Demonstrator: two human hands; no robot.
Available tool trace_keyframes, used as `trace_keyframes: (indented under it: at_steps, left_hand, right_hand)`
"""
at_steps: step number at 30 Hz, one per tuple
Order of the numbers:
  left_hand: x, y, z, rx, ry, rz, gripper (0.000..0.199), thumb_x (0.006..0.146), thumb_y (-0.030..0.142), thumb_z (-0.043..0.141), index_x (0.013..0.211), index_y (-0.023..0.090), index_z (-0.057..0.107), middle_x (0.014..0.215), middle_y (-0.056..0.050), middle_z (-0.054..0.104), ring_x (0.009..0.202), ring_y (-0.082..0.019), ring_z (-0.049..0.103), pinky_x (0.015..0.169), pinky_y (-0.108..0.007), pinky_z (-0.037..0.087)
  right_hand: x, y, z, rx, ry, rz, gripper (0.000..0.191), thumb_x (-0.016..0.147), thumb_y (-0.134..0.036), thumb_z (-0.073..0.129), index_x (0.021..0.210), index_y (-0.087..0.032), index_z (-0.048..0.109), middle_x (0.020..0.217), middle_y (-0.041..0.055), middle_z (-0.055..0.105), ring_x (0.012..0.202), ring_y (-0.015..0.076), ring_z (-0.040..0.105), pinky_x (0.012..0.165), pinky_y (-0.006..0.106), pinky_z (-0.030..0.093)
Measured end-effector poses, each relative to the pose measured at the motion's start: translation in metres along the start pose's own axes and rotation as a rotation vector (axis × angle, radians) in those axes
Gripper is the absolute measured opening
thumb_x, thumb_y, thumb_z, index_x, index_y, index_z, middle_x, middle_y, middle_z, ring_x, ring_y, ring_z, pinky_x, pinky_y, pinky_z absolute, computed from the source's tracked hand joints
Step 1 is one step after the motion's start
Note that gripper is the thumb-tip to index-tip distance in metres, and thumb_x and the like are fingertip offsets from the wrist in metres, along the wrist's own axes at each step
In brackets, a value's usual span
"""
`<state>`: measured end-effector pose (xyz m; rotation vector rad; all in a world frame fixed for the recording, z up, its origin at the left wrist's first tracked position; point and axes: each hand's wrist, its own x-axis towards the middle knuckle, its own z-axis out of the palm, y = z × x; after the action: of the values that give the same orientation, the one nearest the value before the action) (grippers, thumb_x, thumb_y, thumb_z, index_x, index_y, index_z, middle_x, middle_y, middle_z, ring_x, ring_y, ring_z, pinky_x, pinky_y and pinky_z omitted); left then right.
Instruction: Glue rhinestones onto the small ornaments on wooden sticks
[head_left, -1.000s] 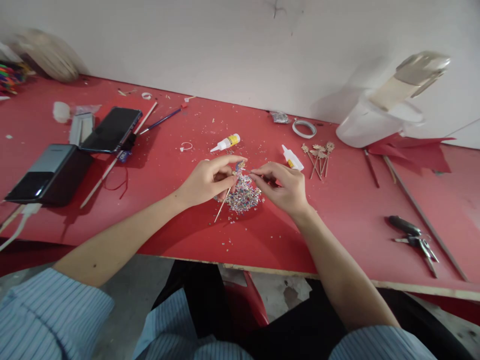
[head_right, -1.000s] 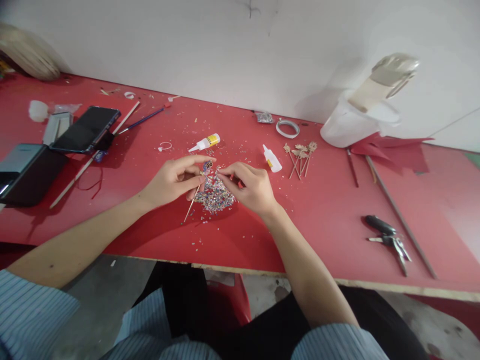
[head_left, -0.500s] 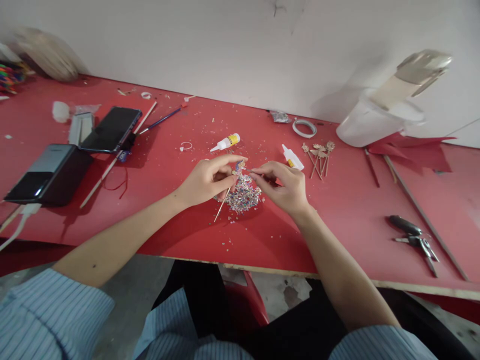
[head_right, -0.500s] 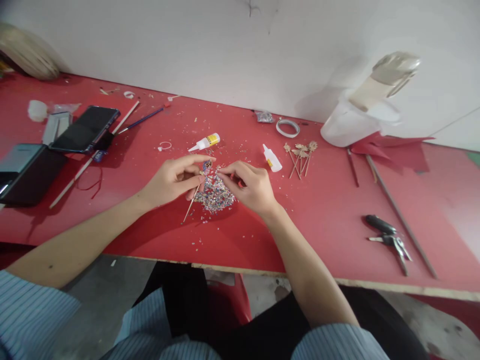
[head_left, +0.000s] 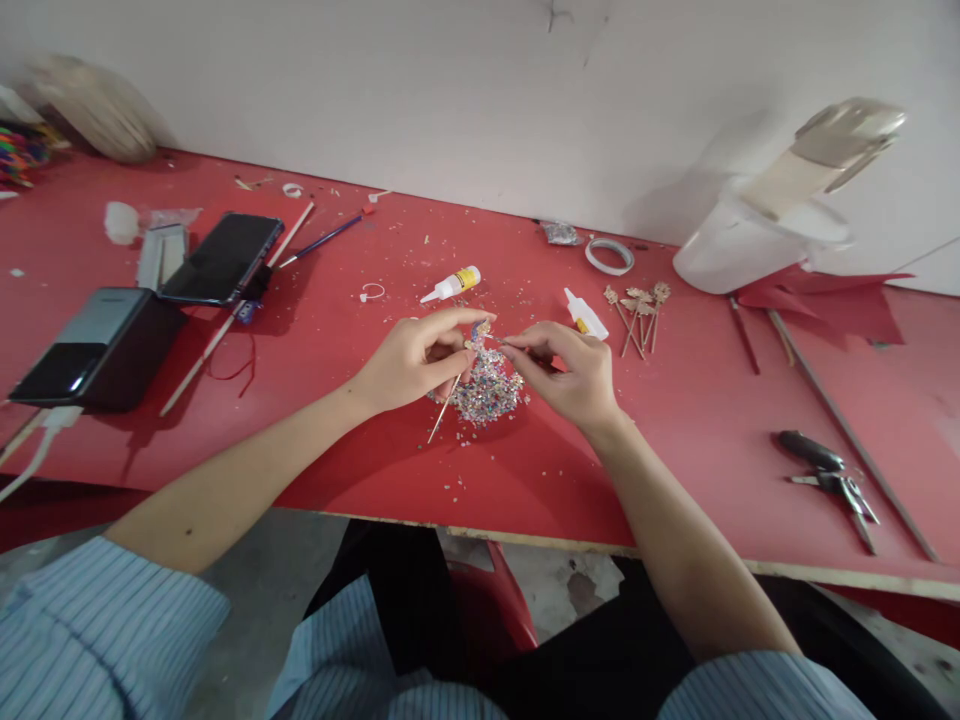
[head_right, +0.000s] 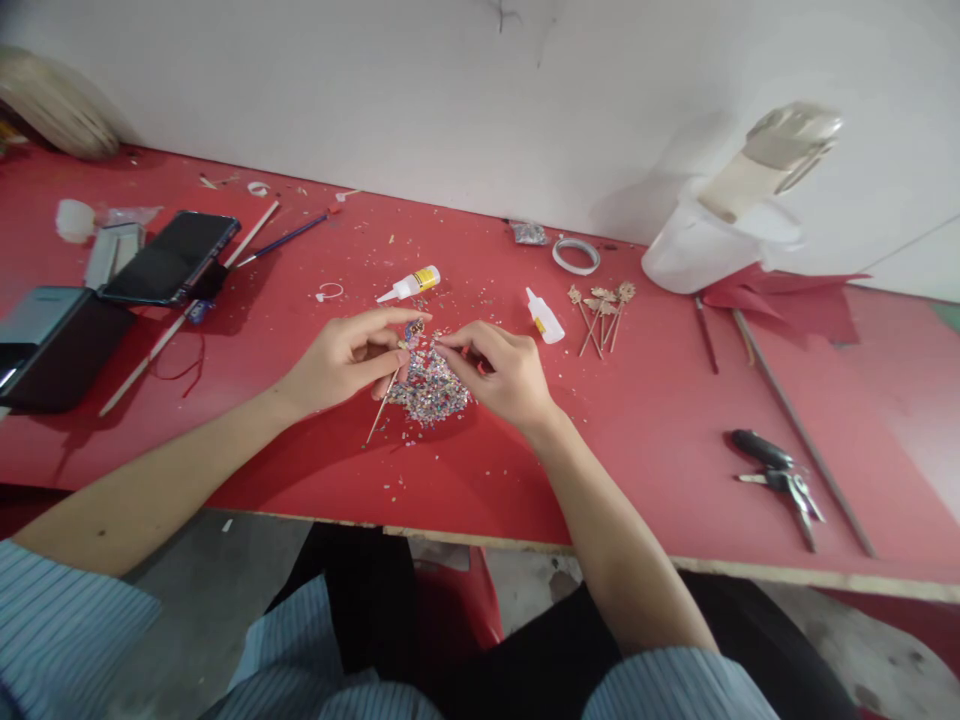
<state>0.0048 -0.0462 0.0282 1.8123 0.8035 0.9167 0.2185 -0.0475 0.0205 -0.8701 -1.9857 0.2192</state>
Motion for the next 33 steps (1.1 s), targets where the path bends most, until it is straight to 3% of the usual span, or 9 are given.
trace_keyframes:
  at_steps: [27,33]
  left_hand:
    - [0.0005,0.0028,-0.0005,0.067,0.006,0.017,0.039,0.087,0.013,0.053,0.125,0.017,0.054,0.051,0.007,0.055,0.043,-0.008,0.053,0.049,-0.019,0.046]
    - [0.0004,0.0031,-0.0006,0.064,-0.008,0.014,0.039,0.087,0.014,0.053,0.126,0.018,0.053,0.052,0.006,0.055,0.043,-0.008,0.054,0.049,-0.019,0.046]
  right_hand:
    - [-0.0005,0.0027,-0.0022,-0.151,-0.04,-0.12,0.002,0.086,-0.019,0.061,0.085,-0.021,0.062,0.073,-0.0014,0.067,0.056,0.007,0.056,0.052,0.021,0.045]
    - [-0.0003,0.0003,-0.003,-0.111,-0.014,-0.087,0.003,0.084,-0.018,0.063,0.085,-0.021,0.063,0.073,-0.0016,0.067,0.054,0.0064,0.053,0.051,0.021,0.044]
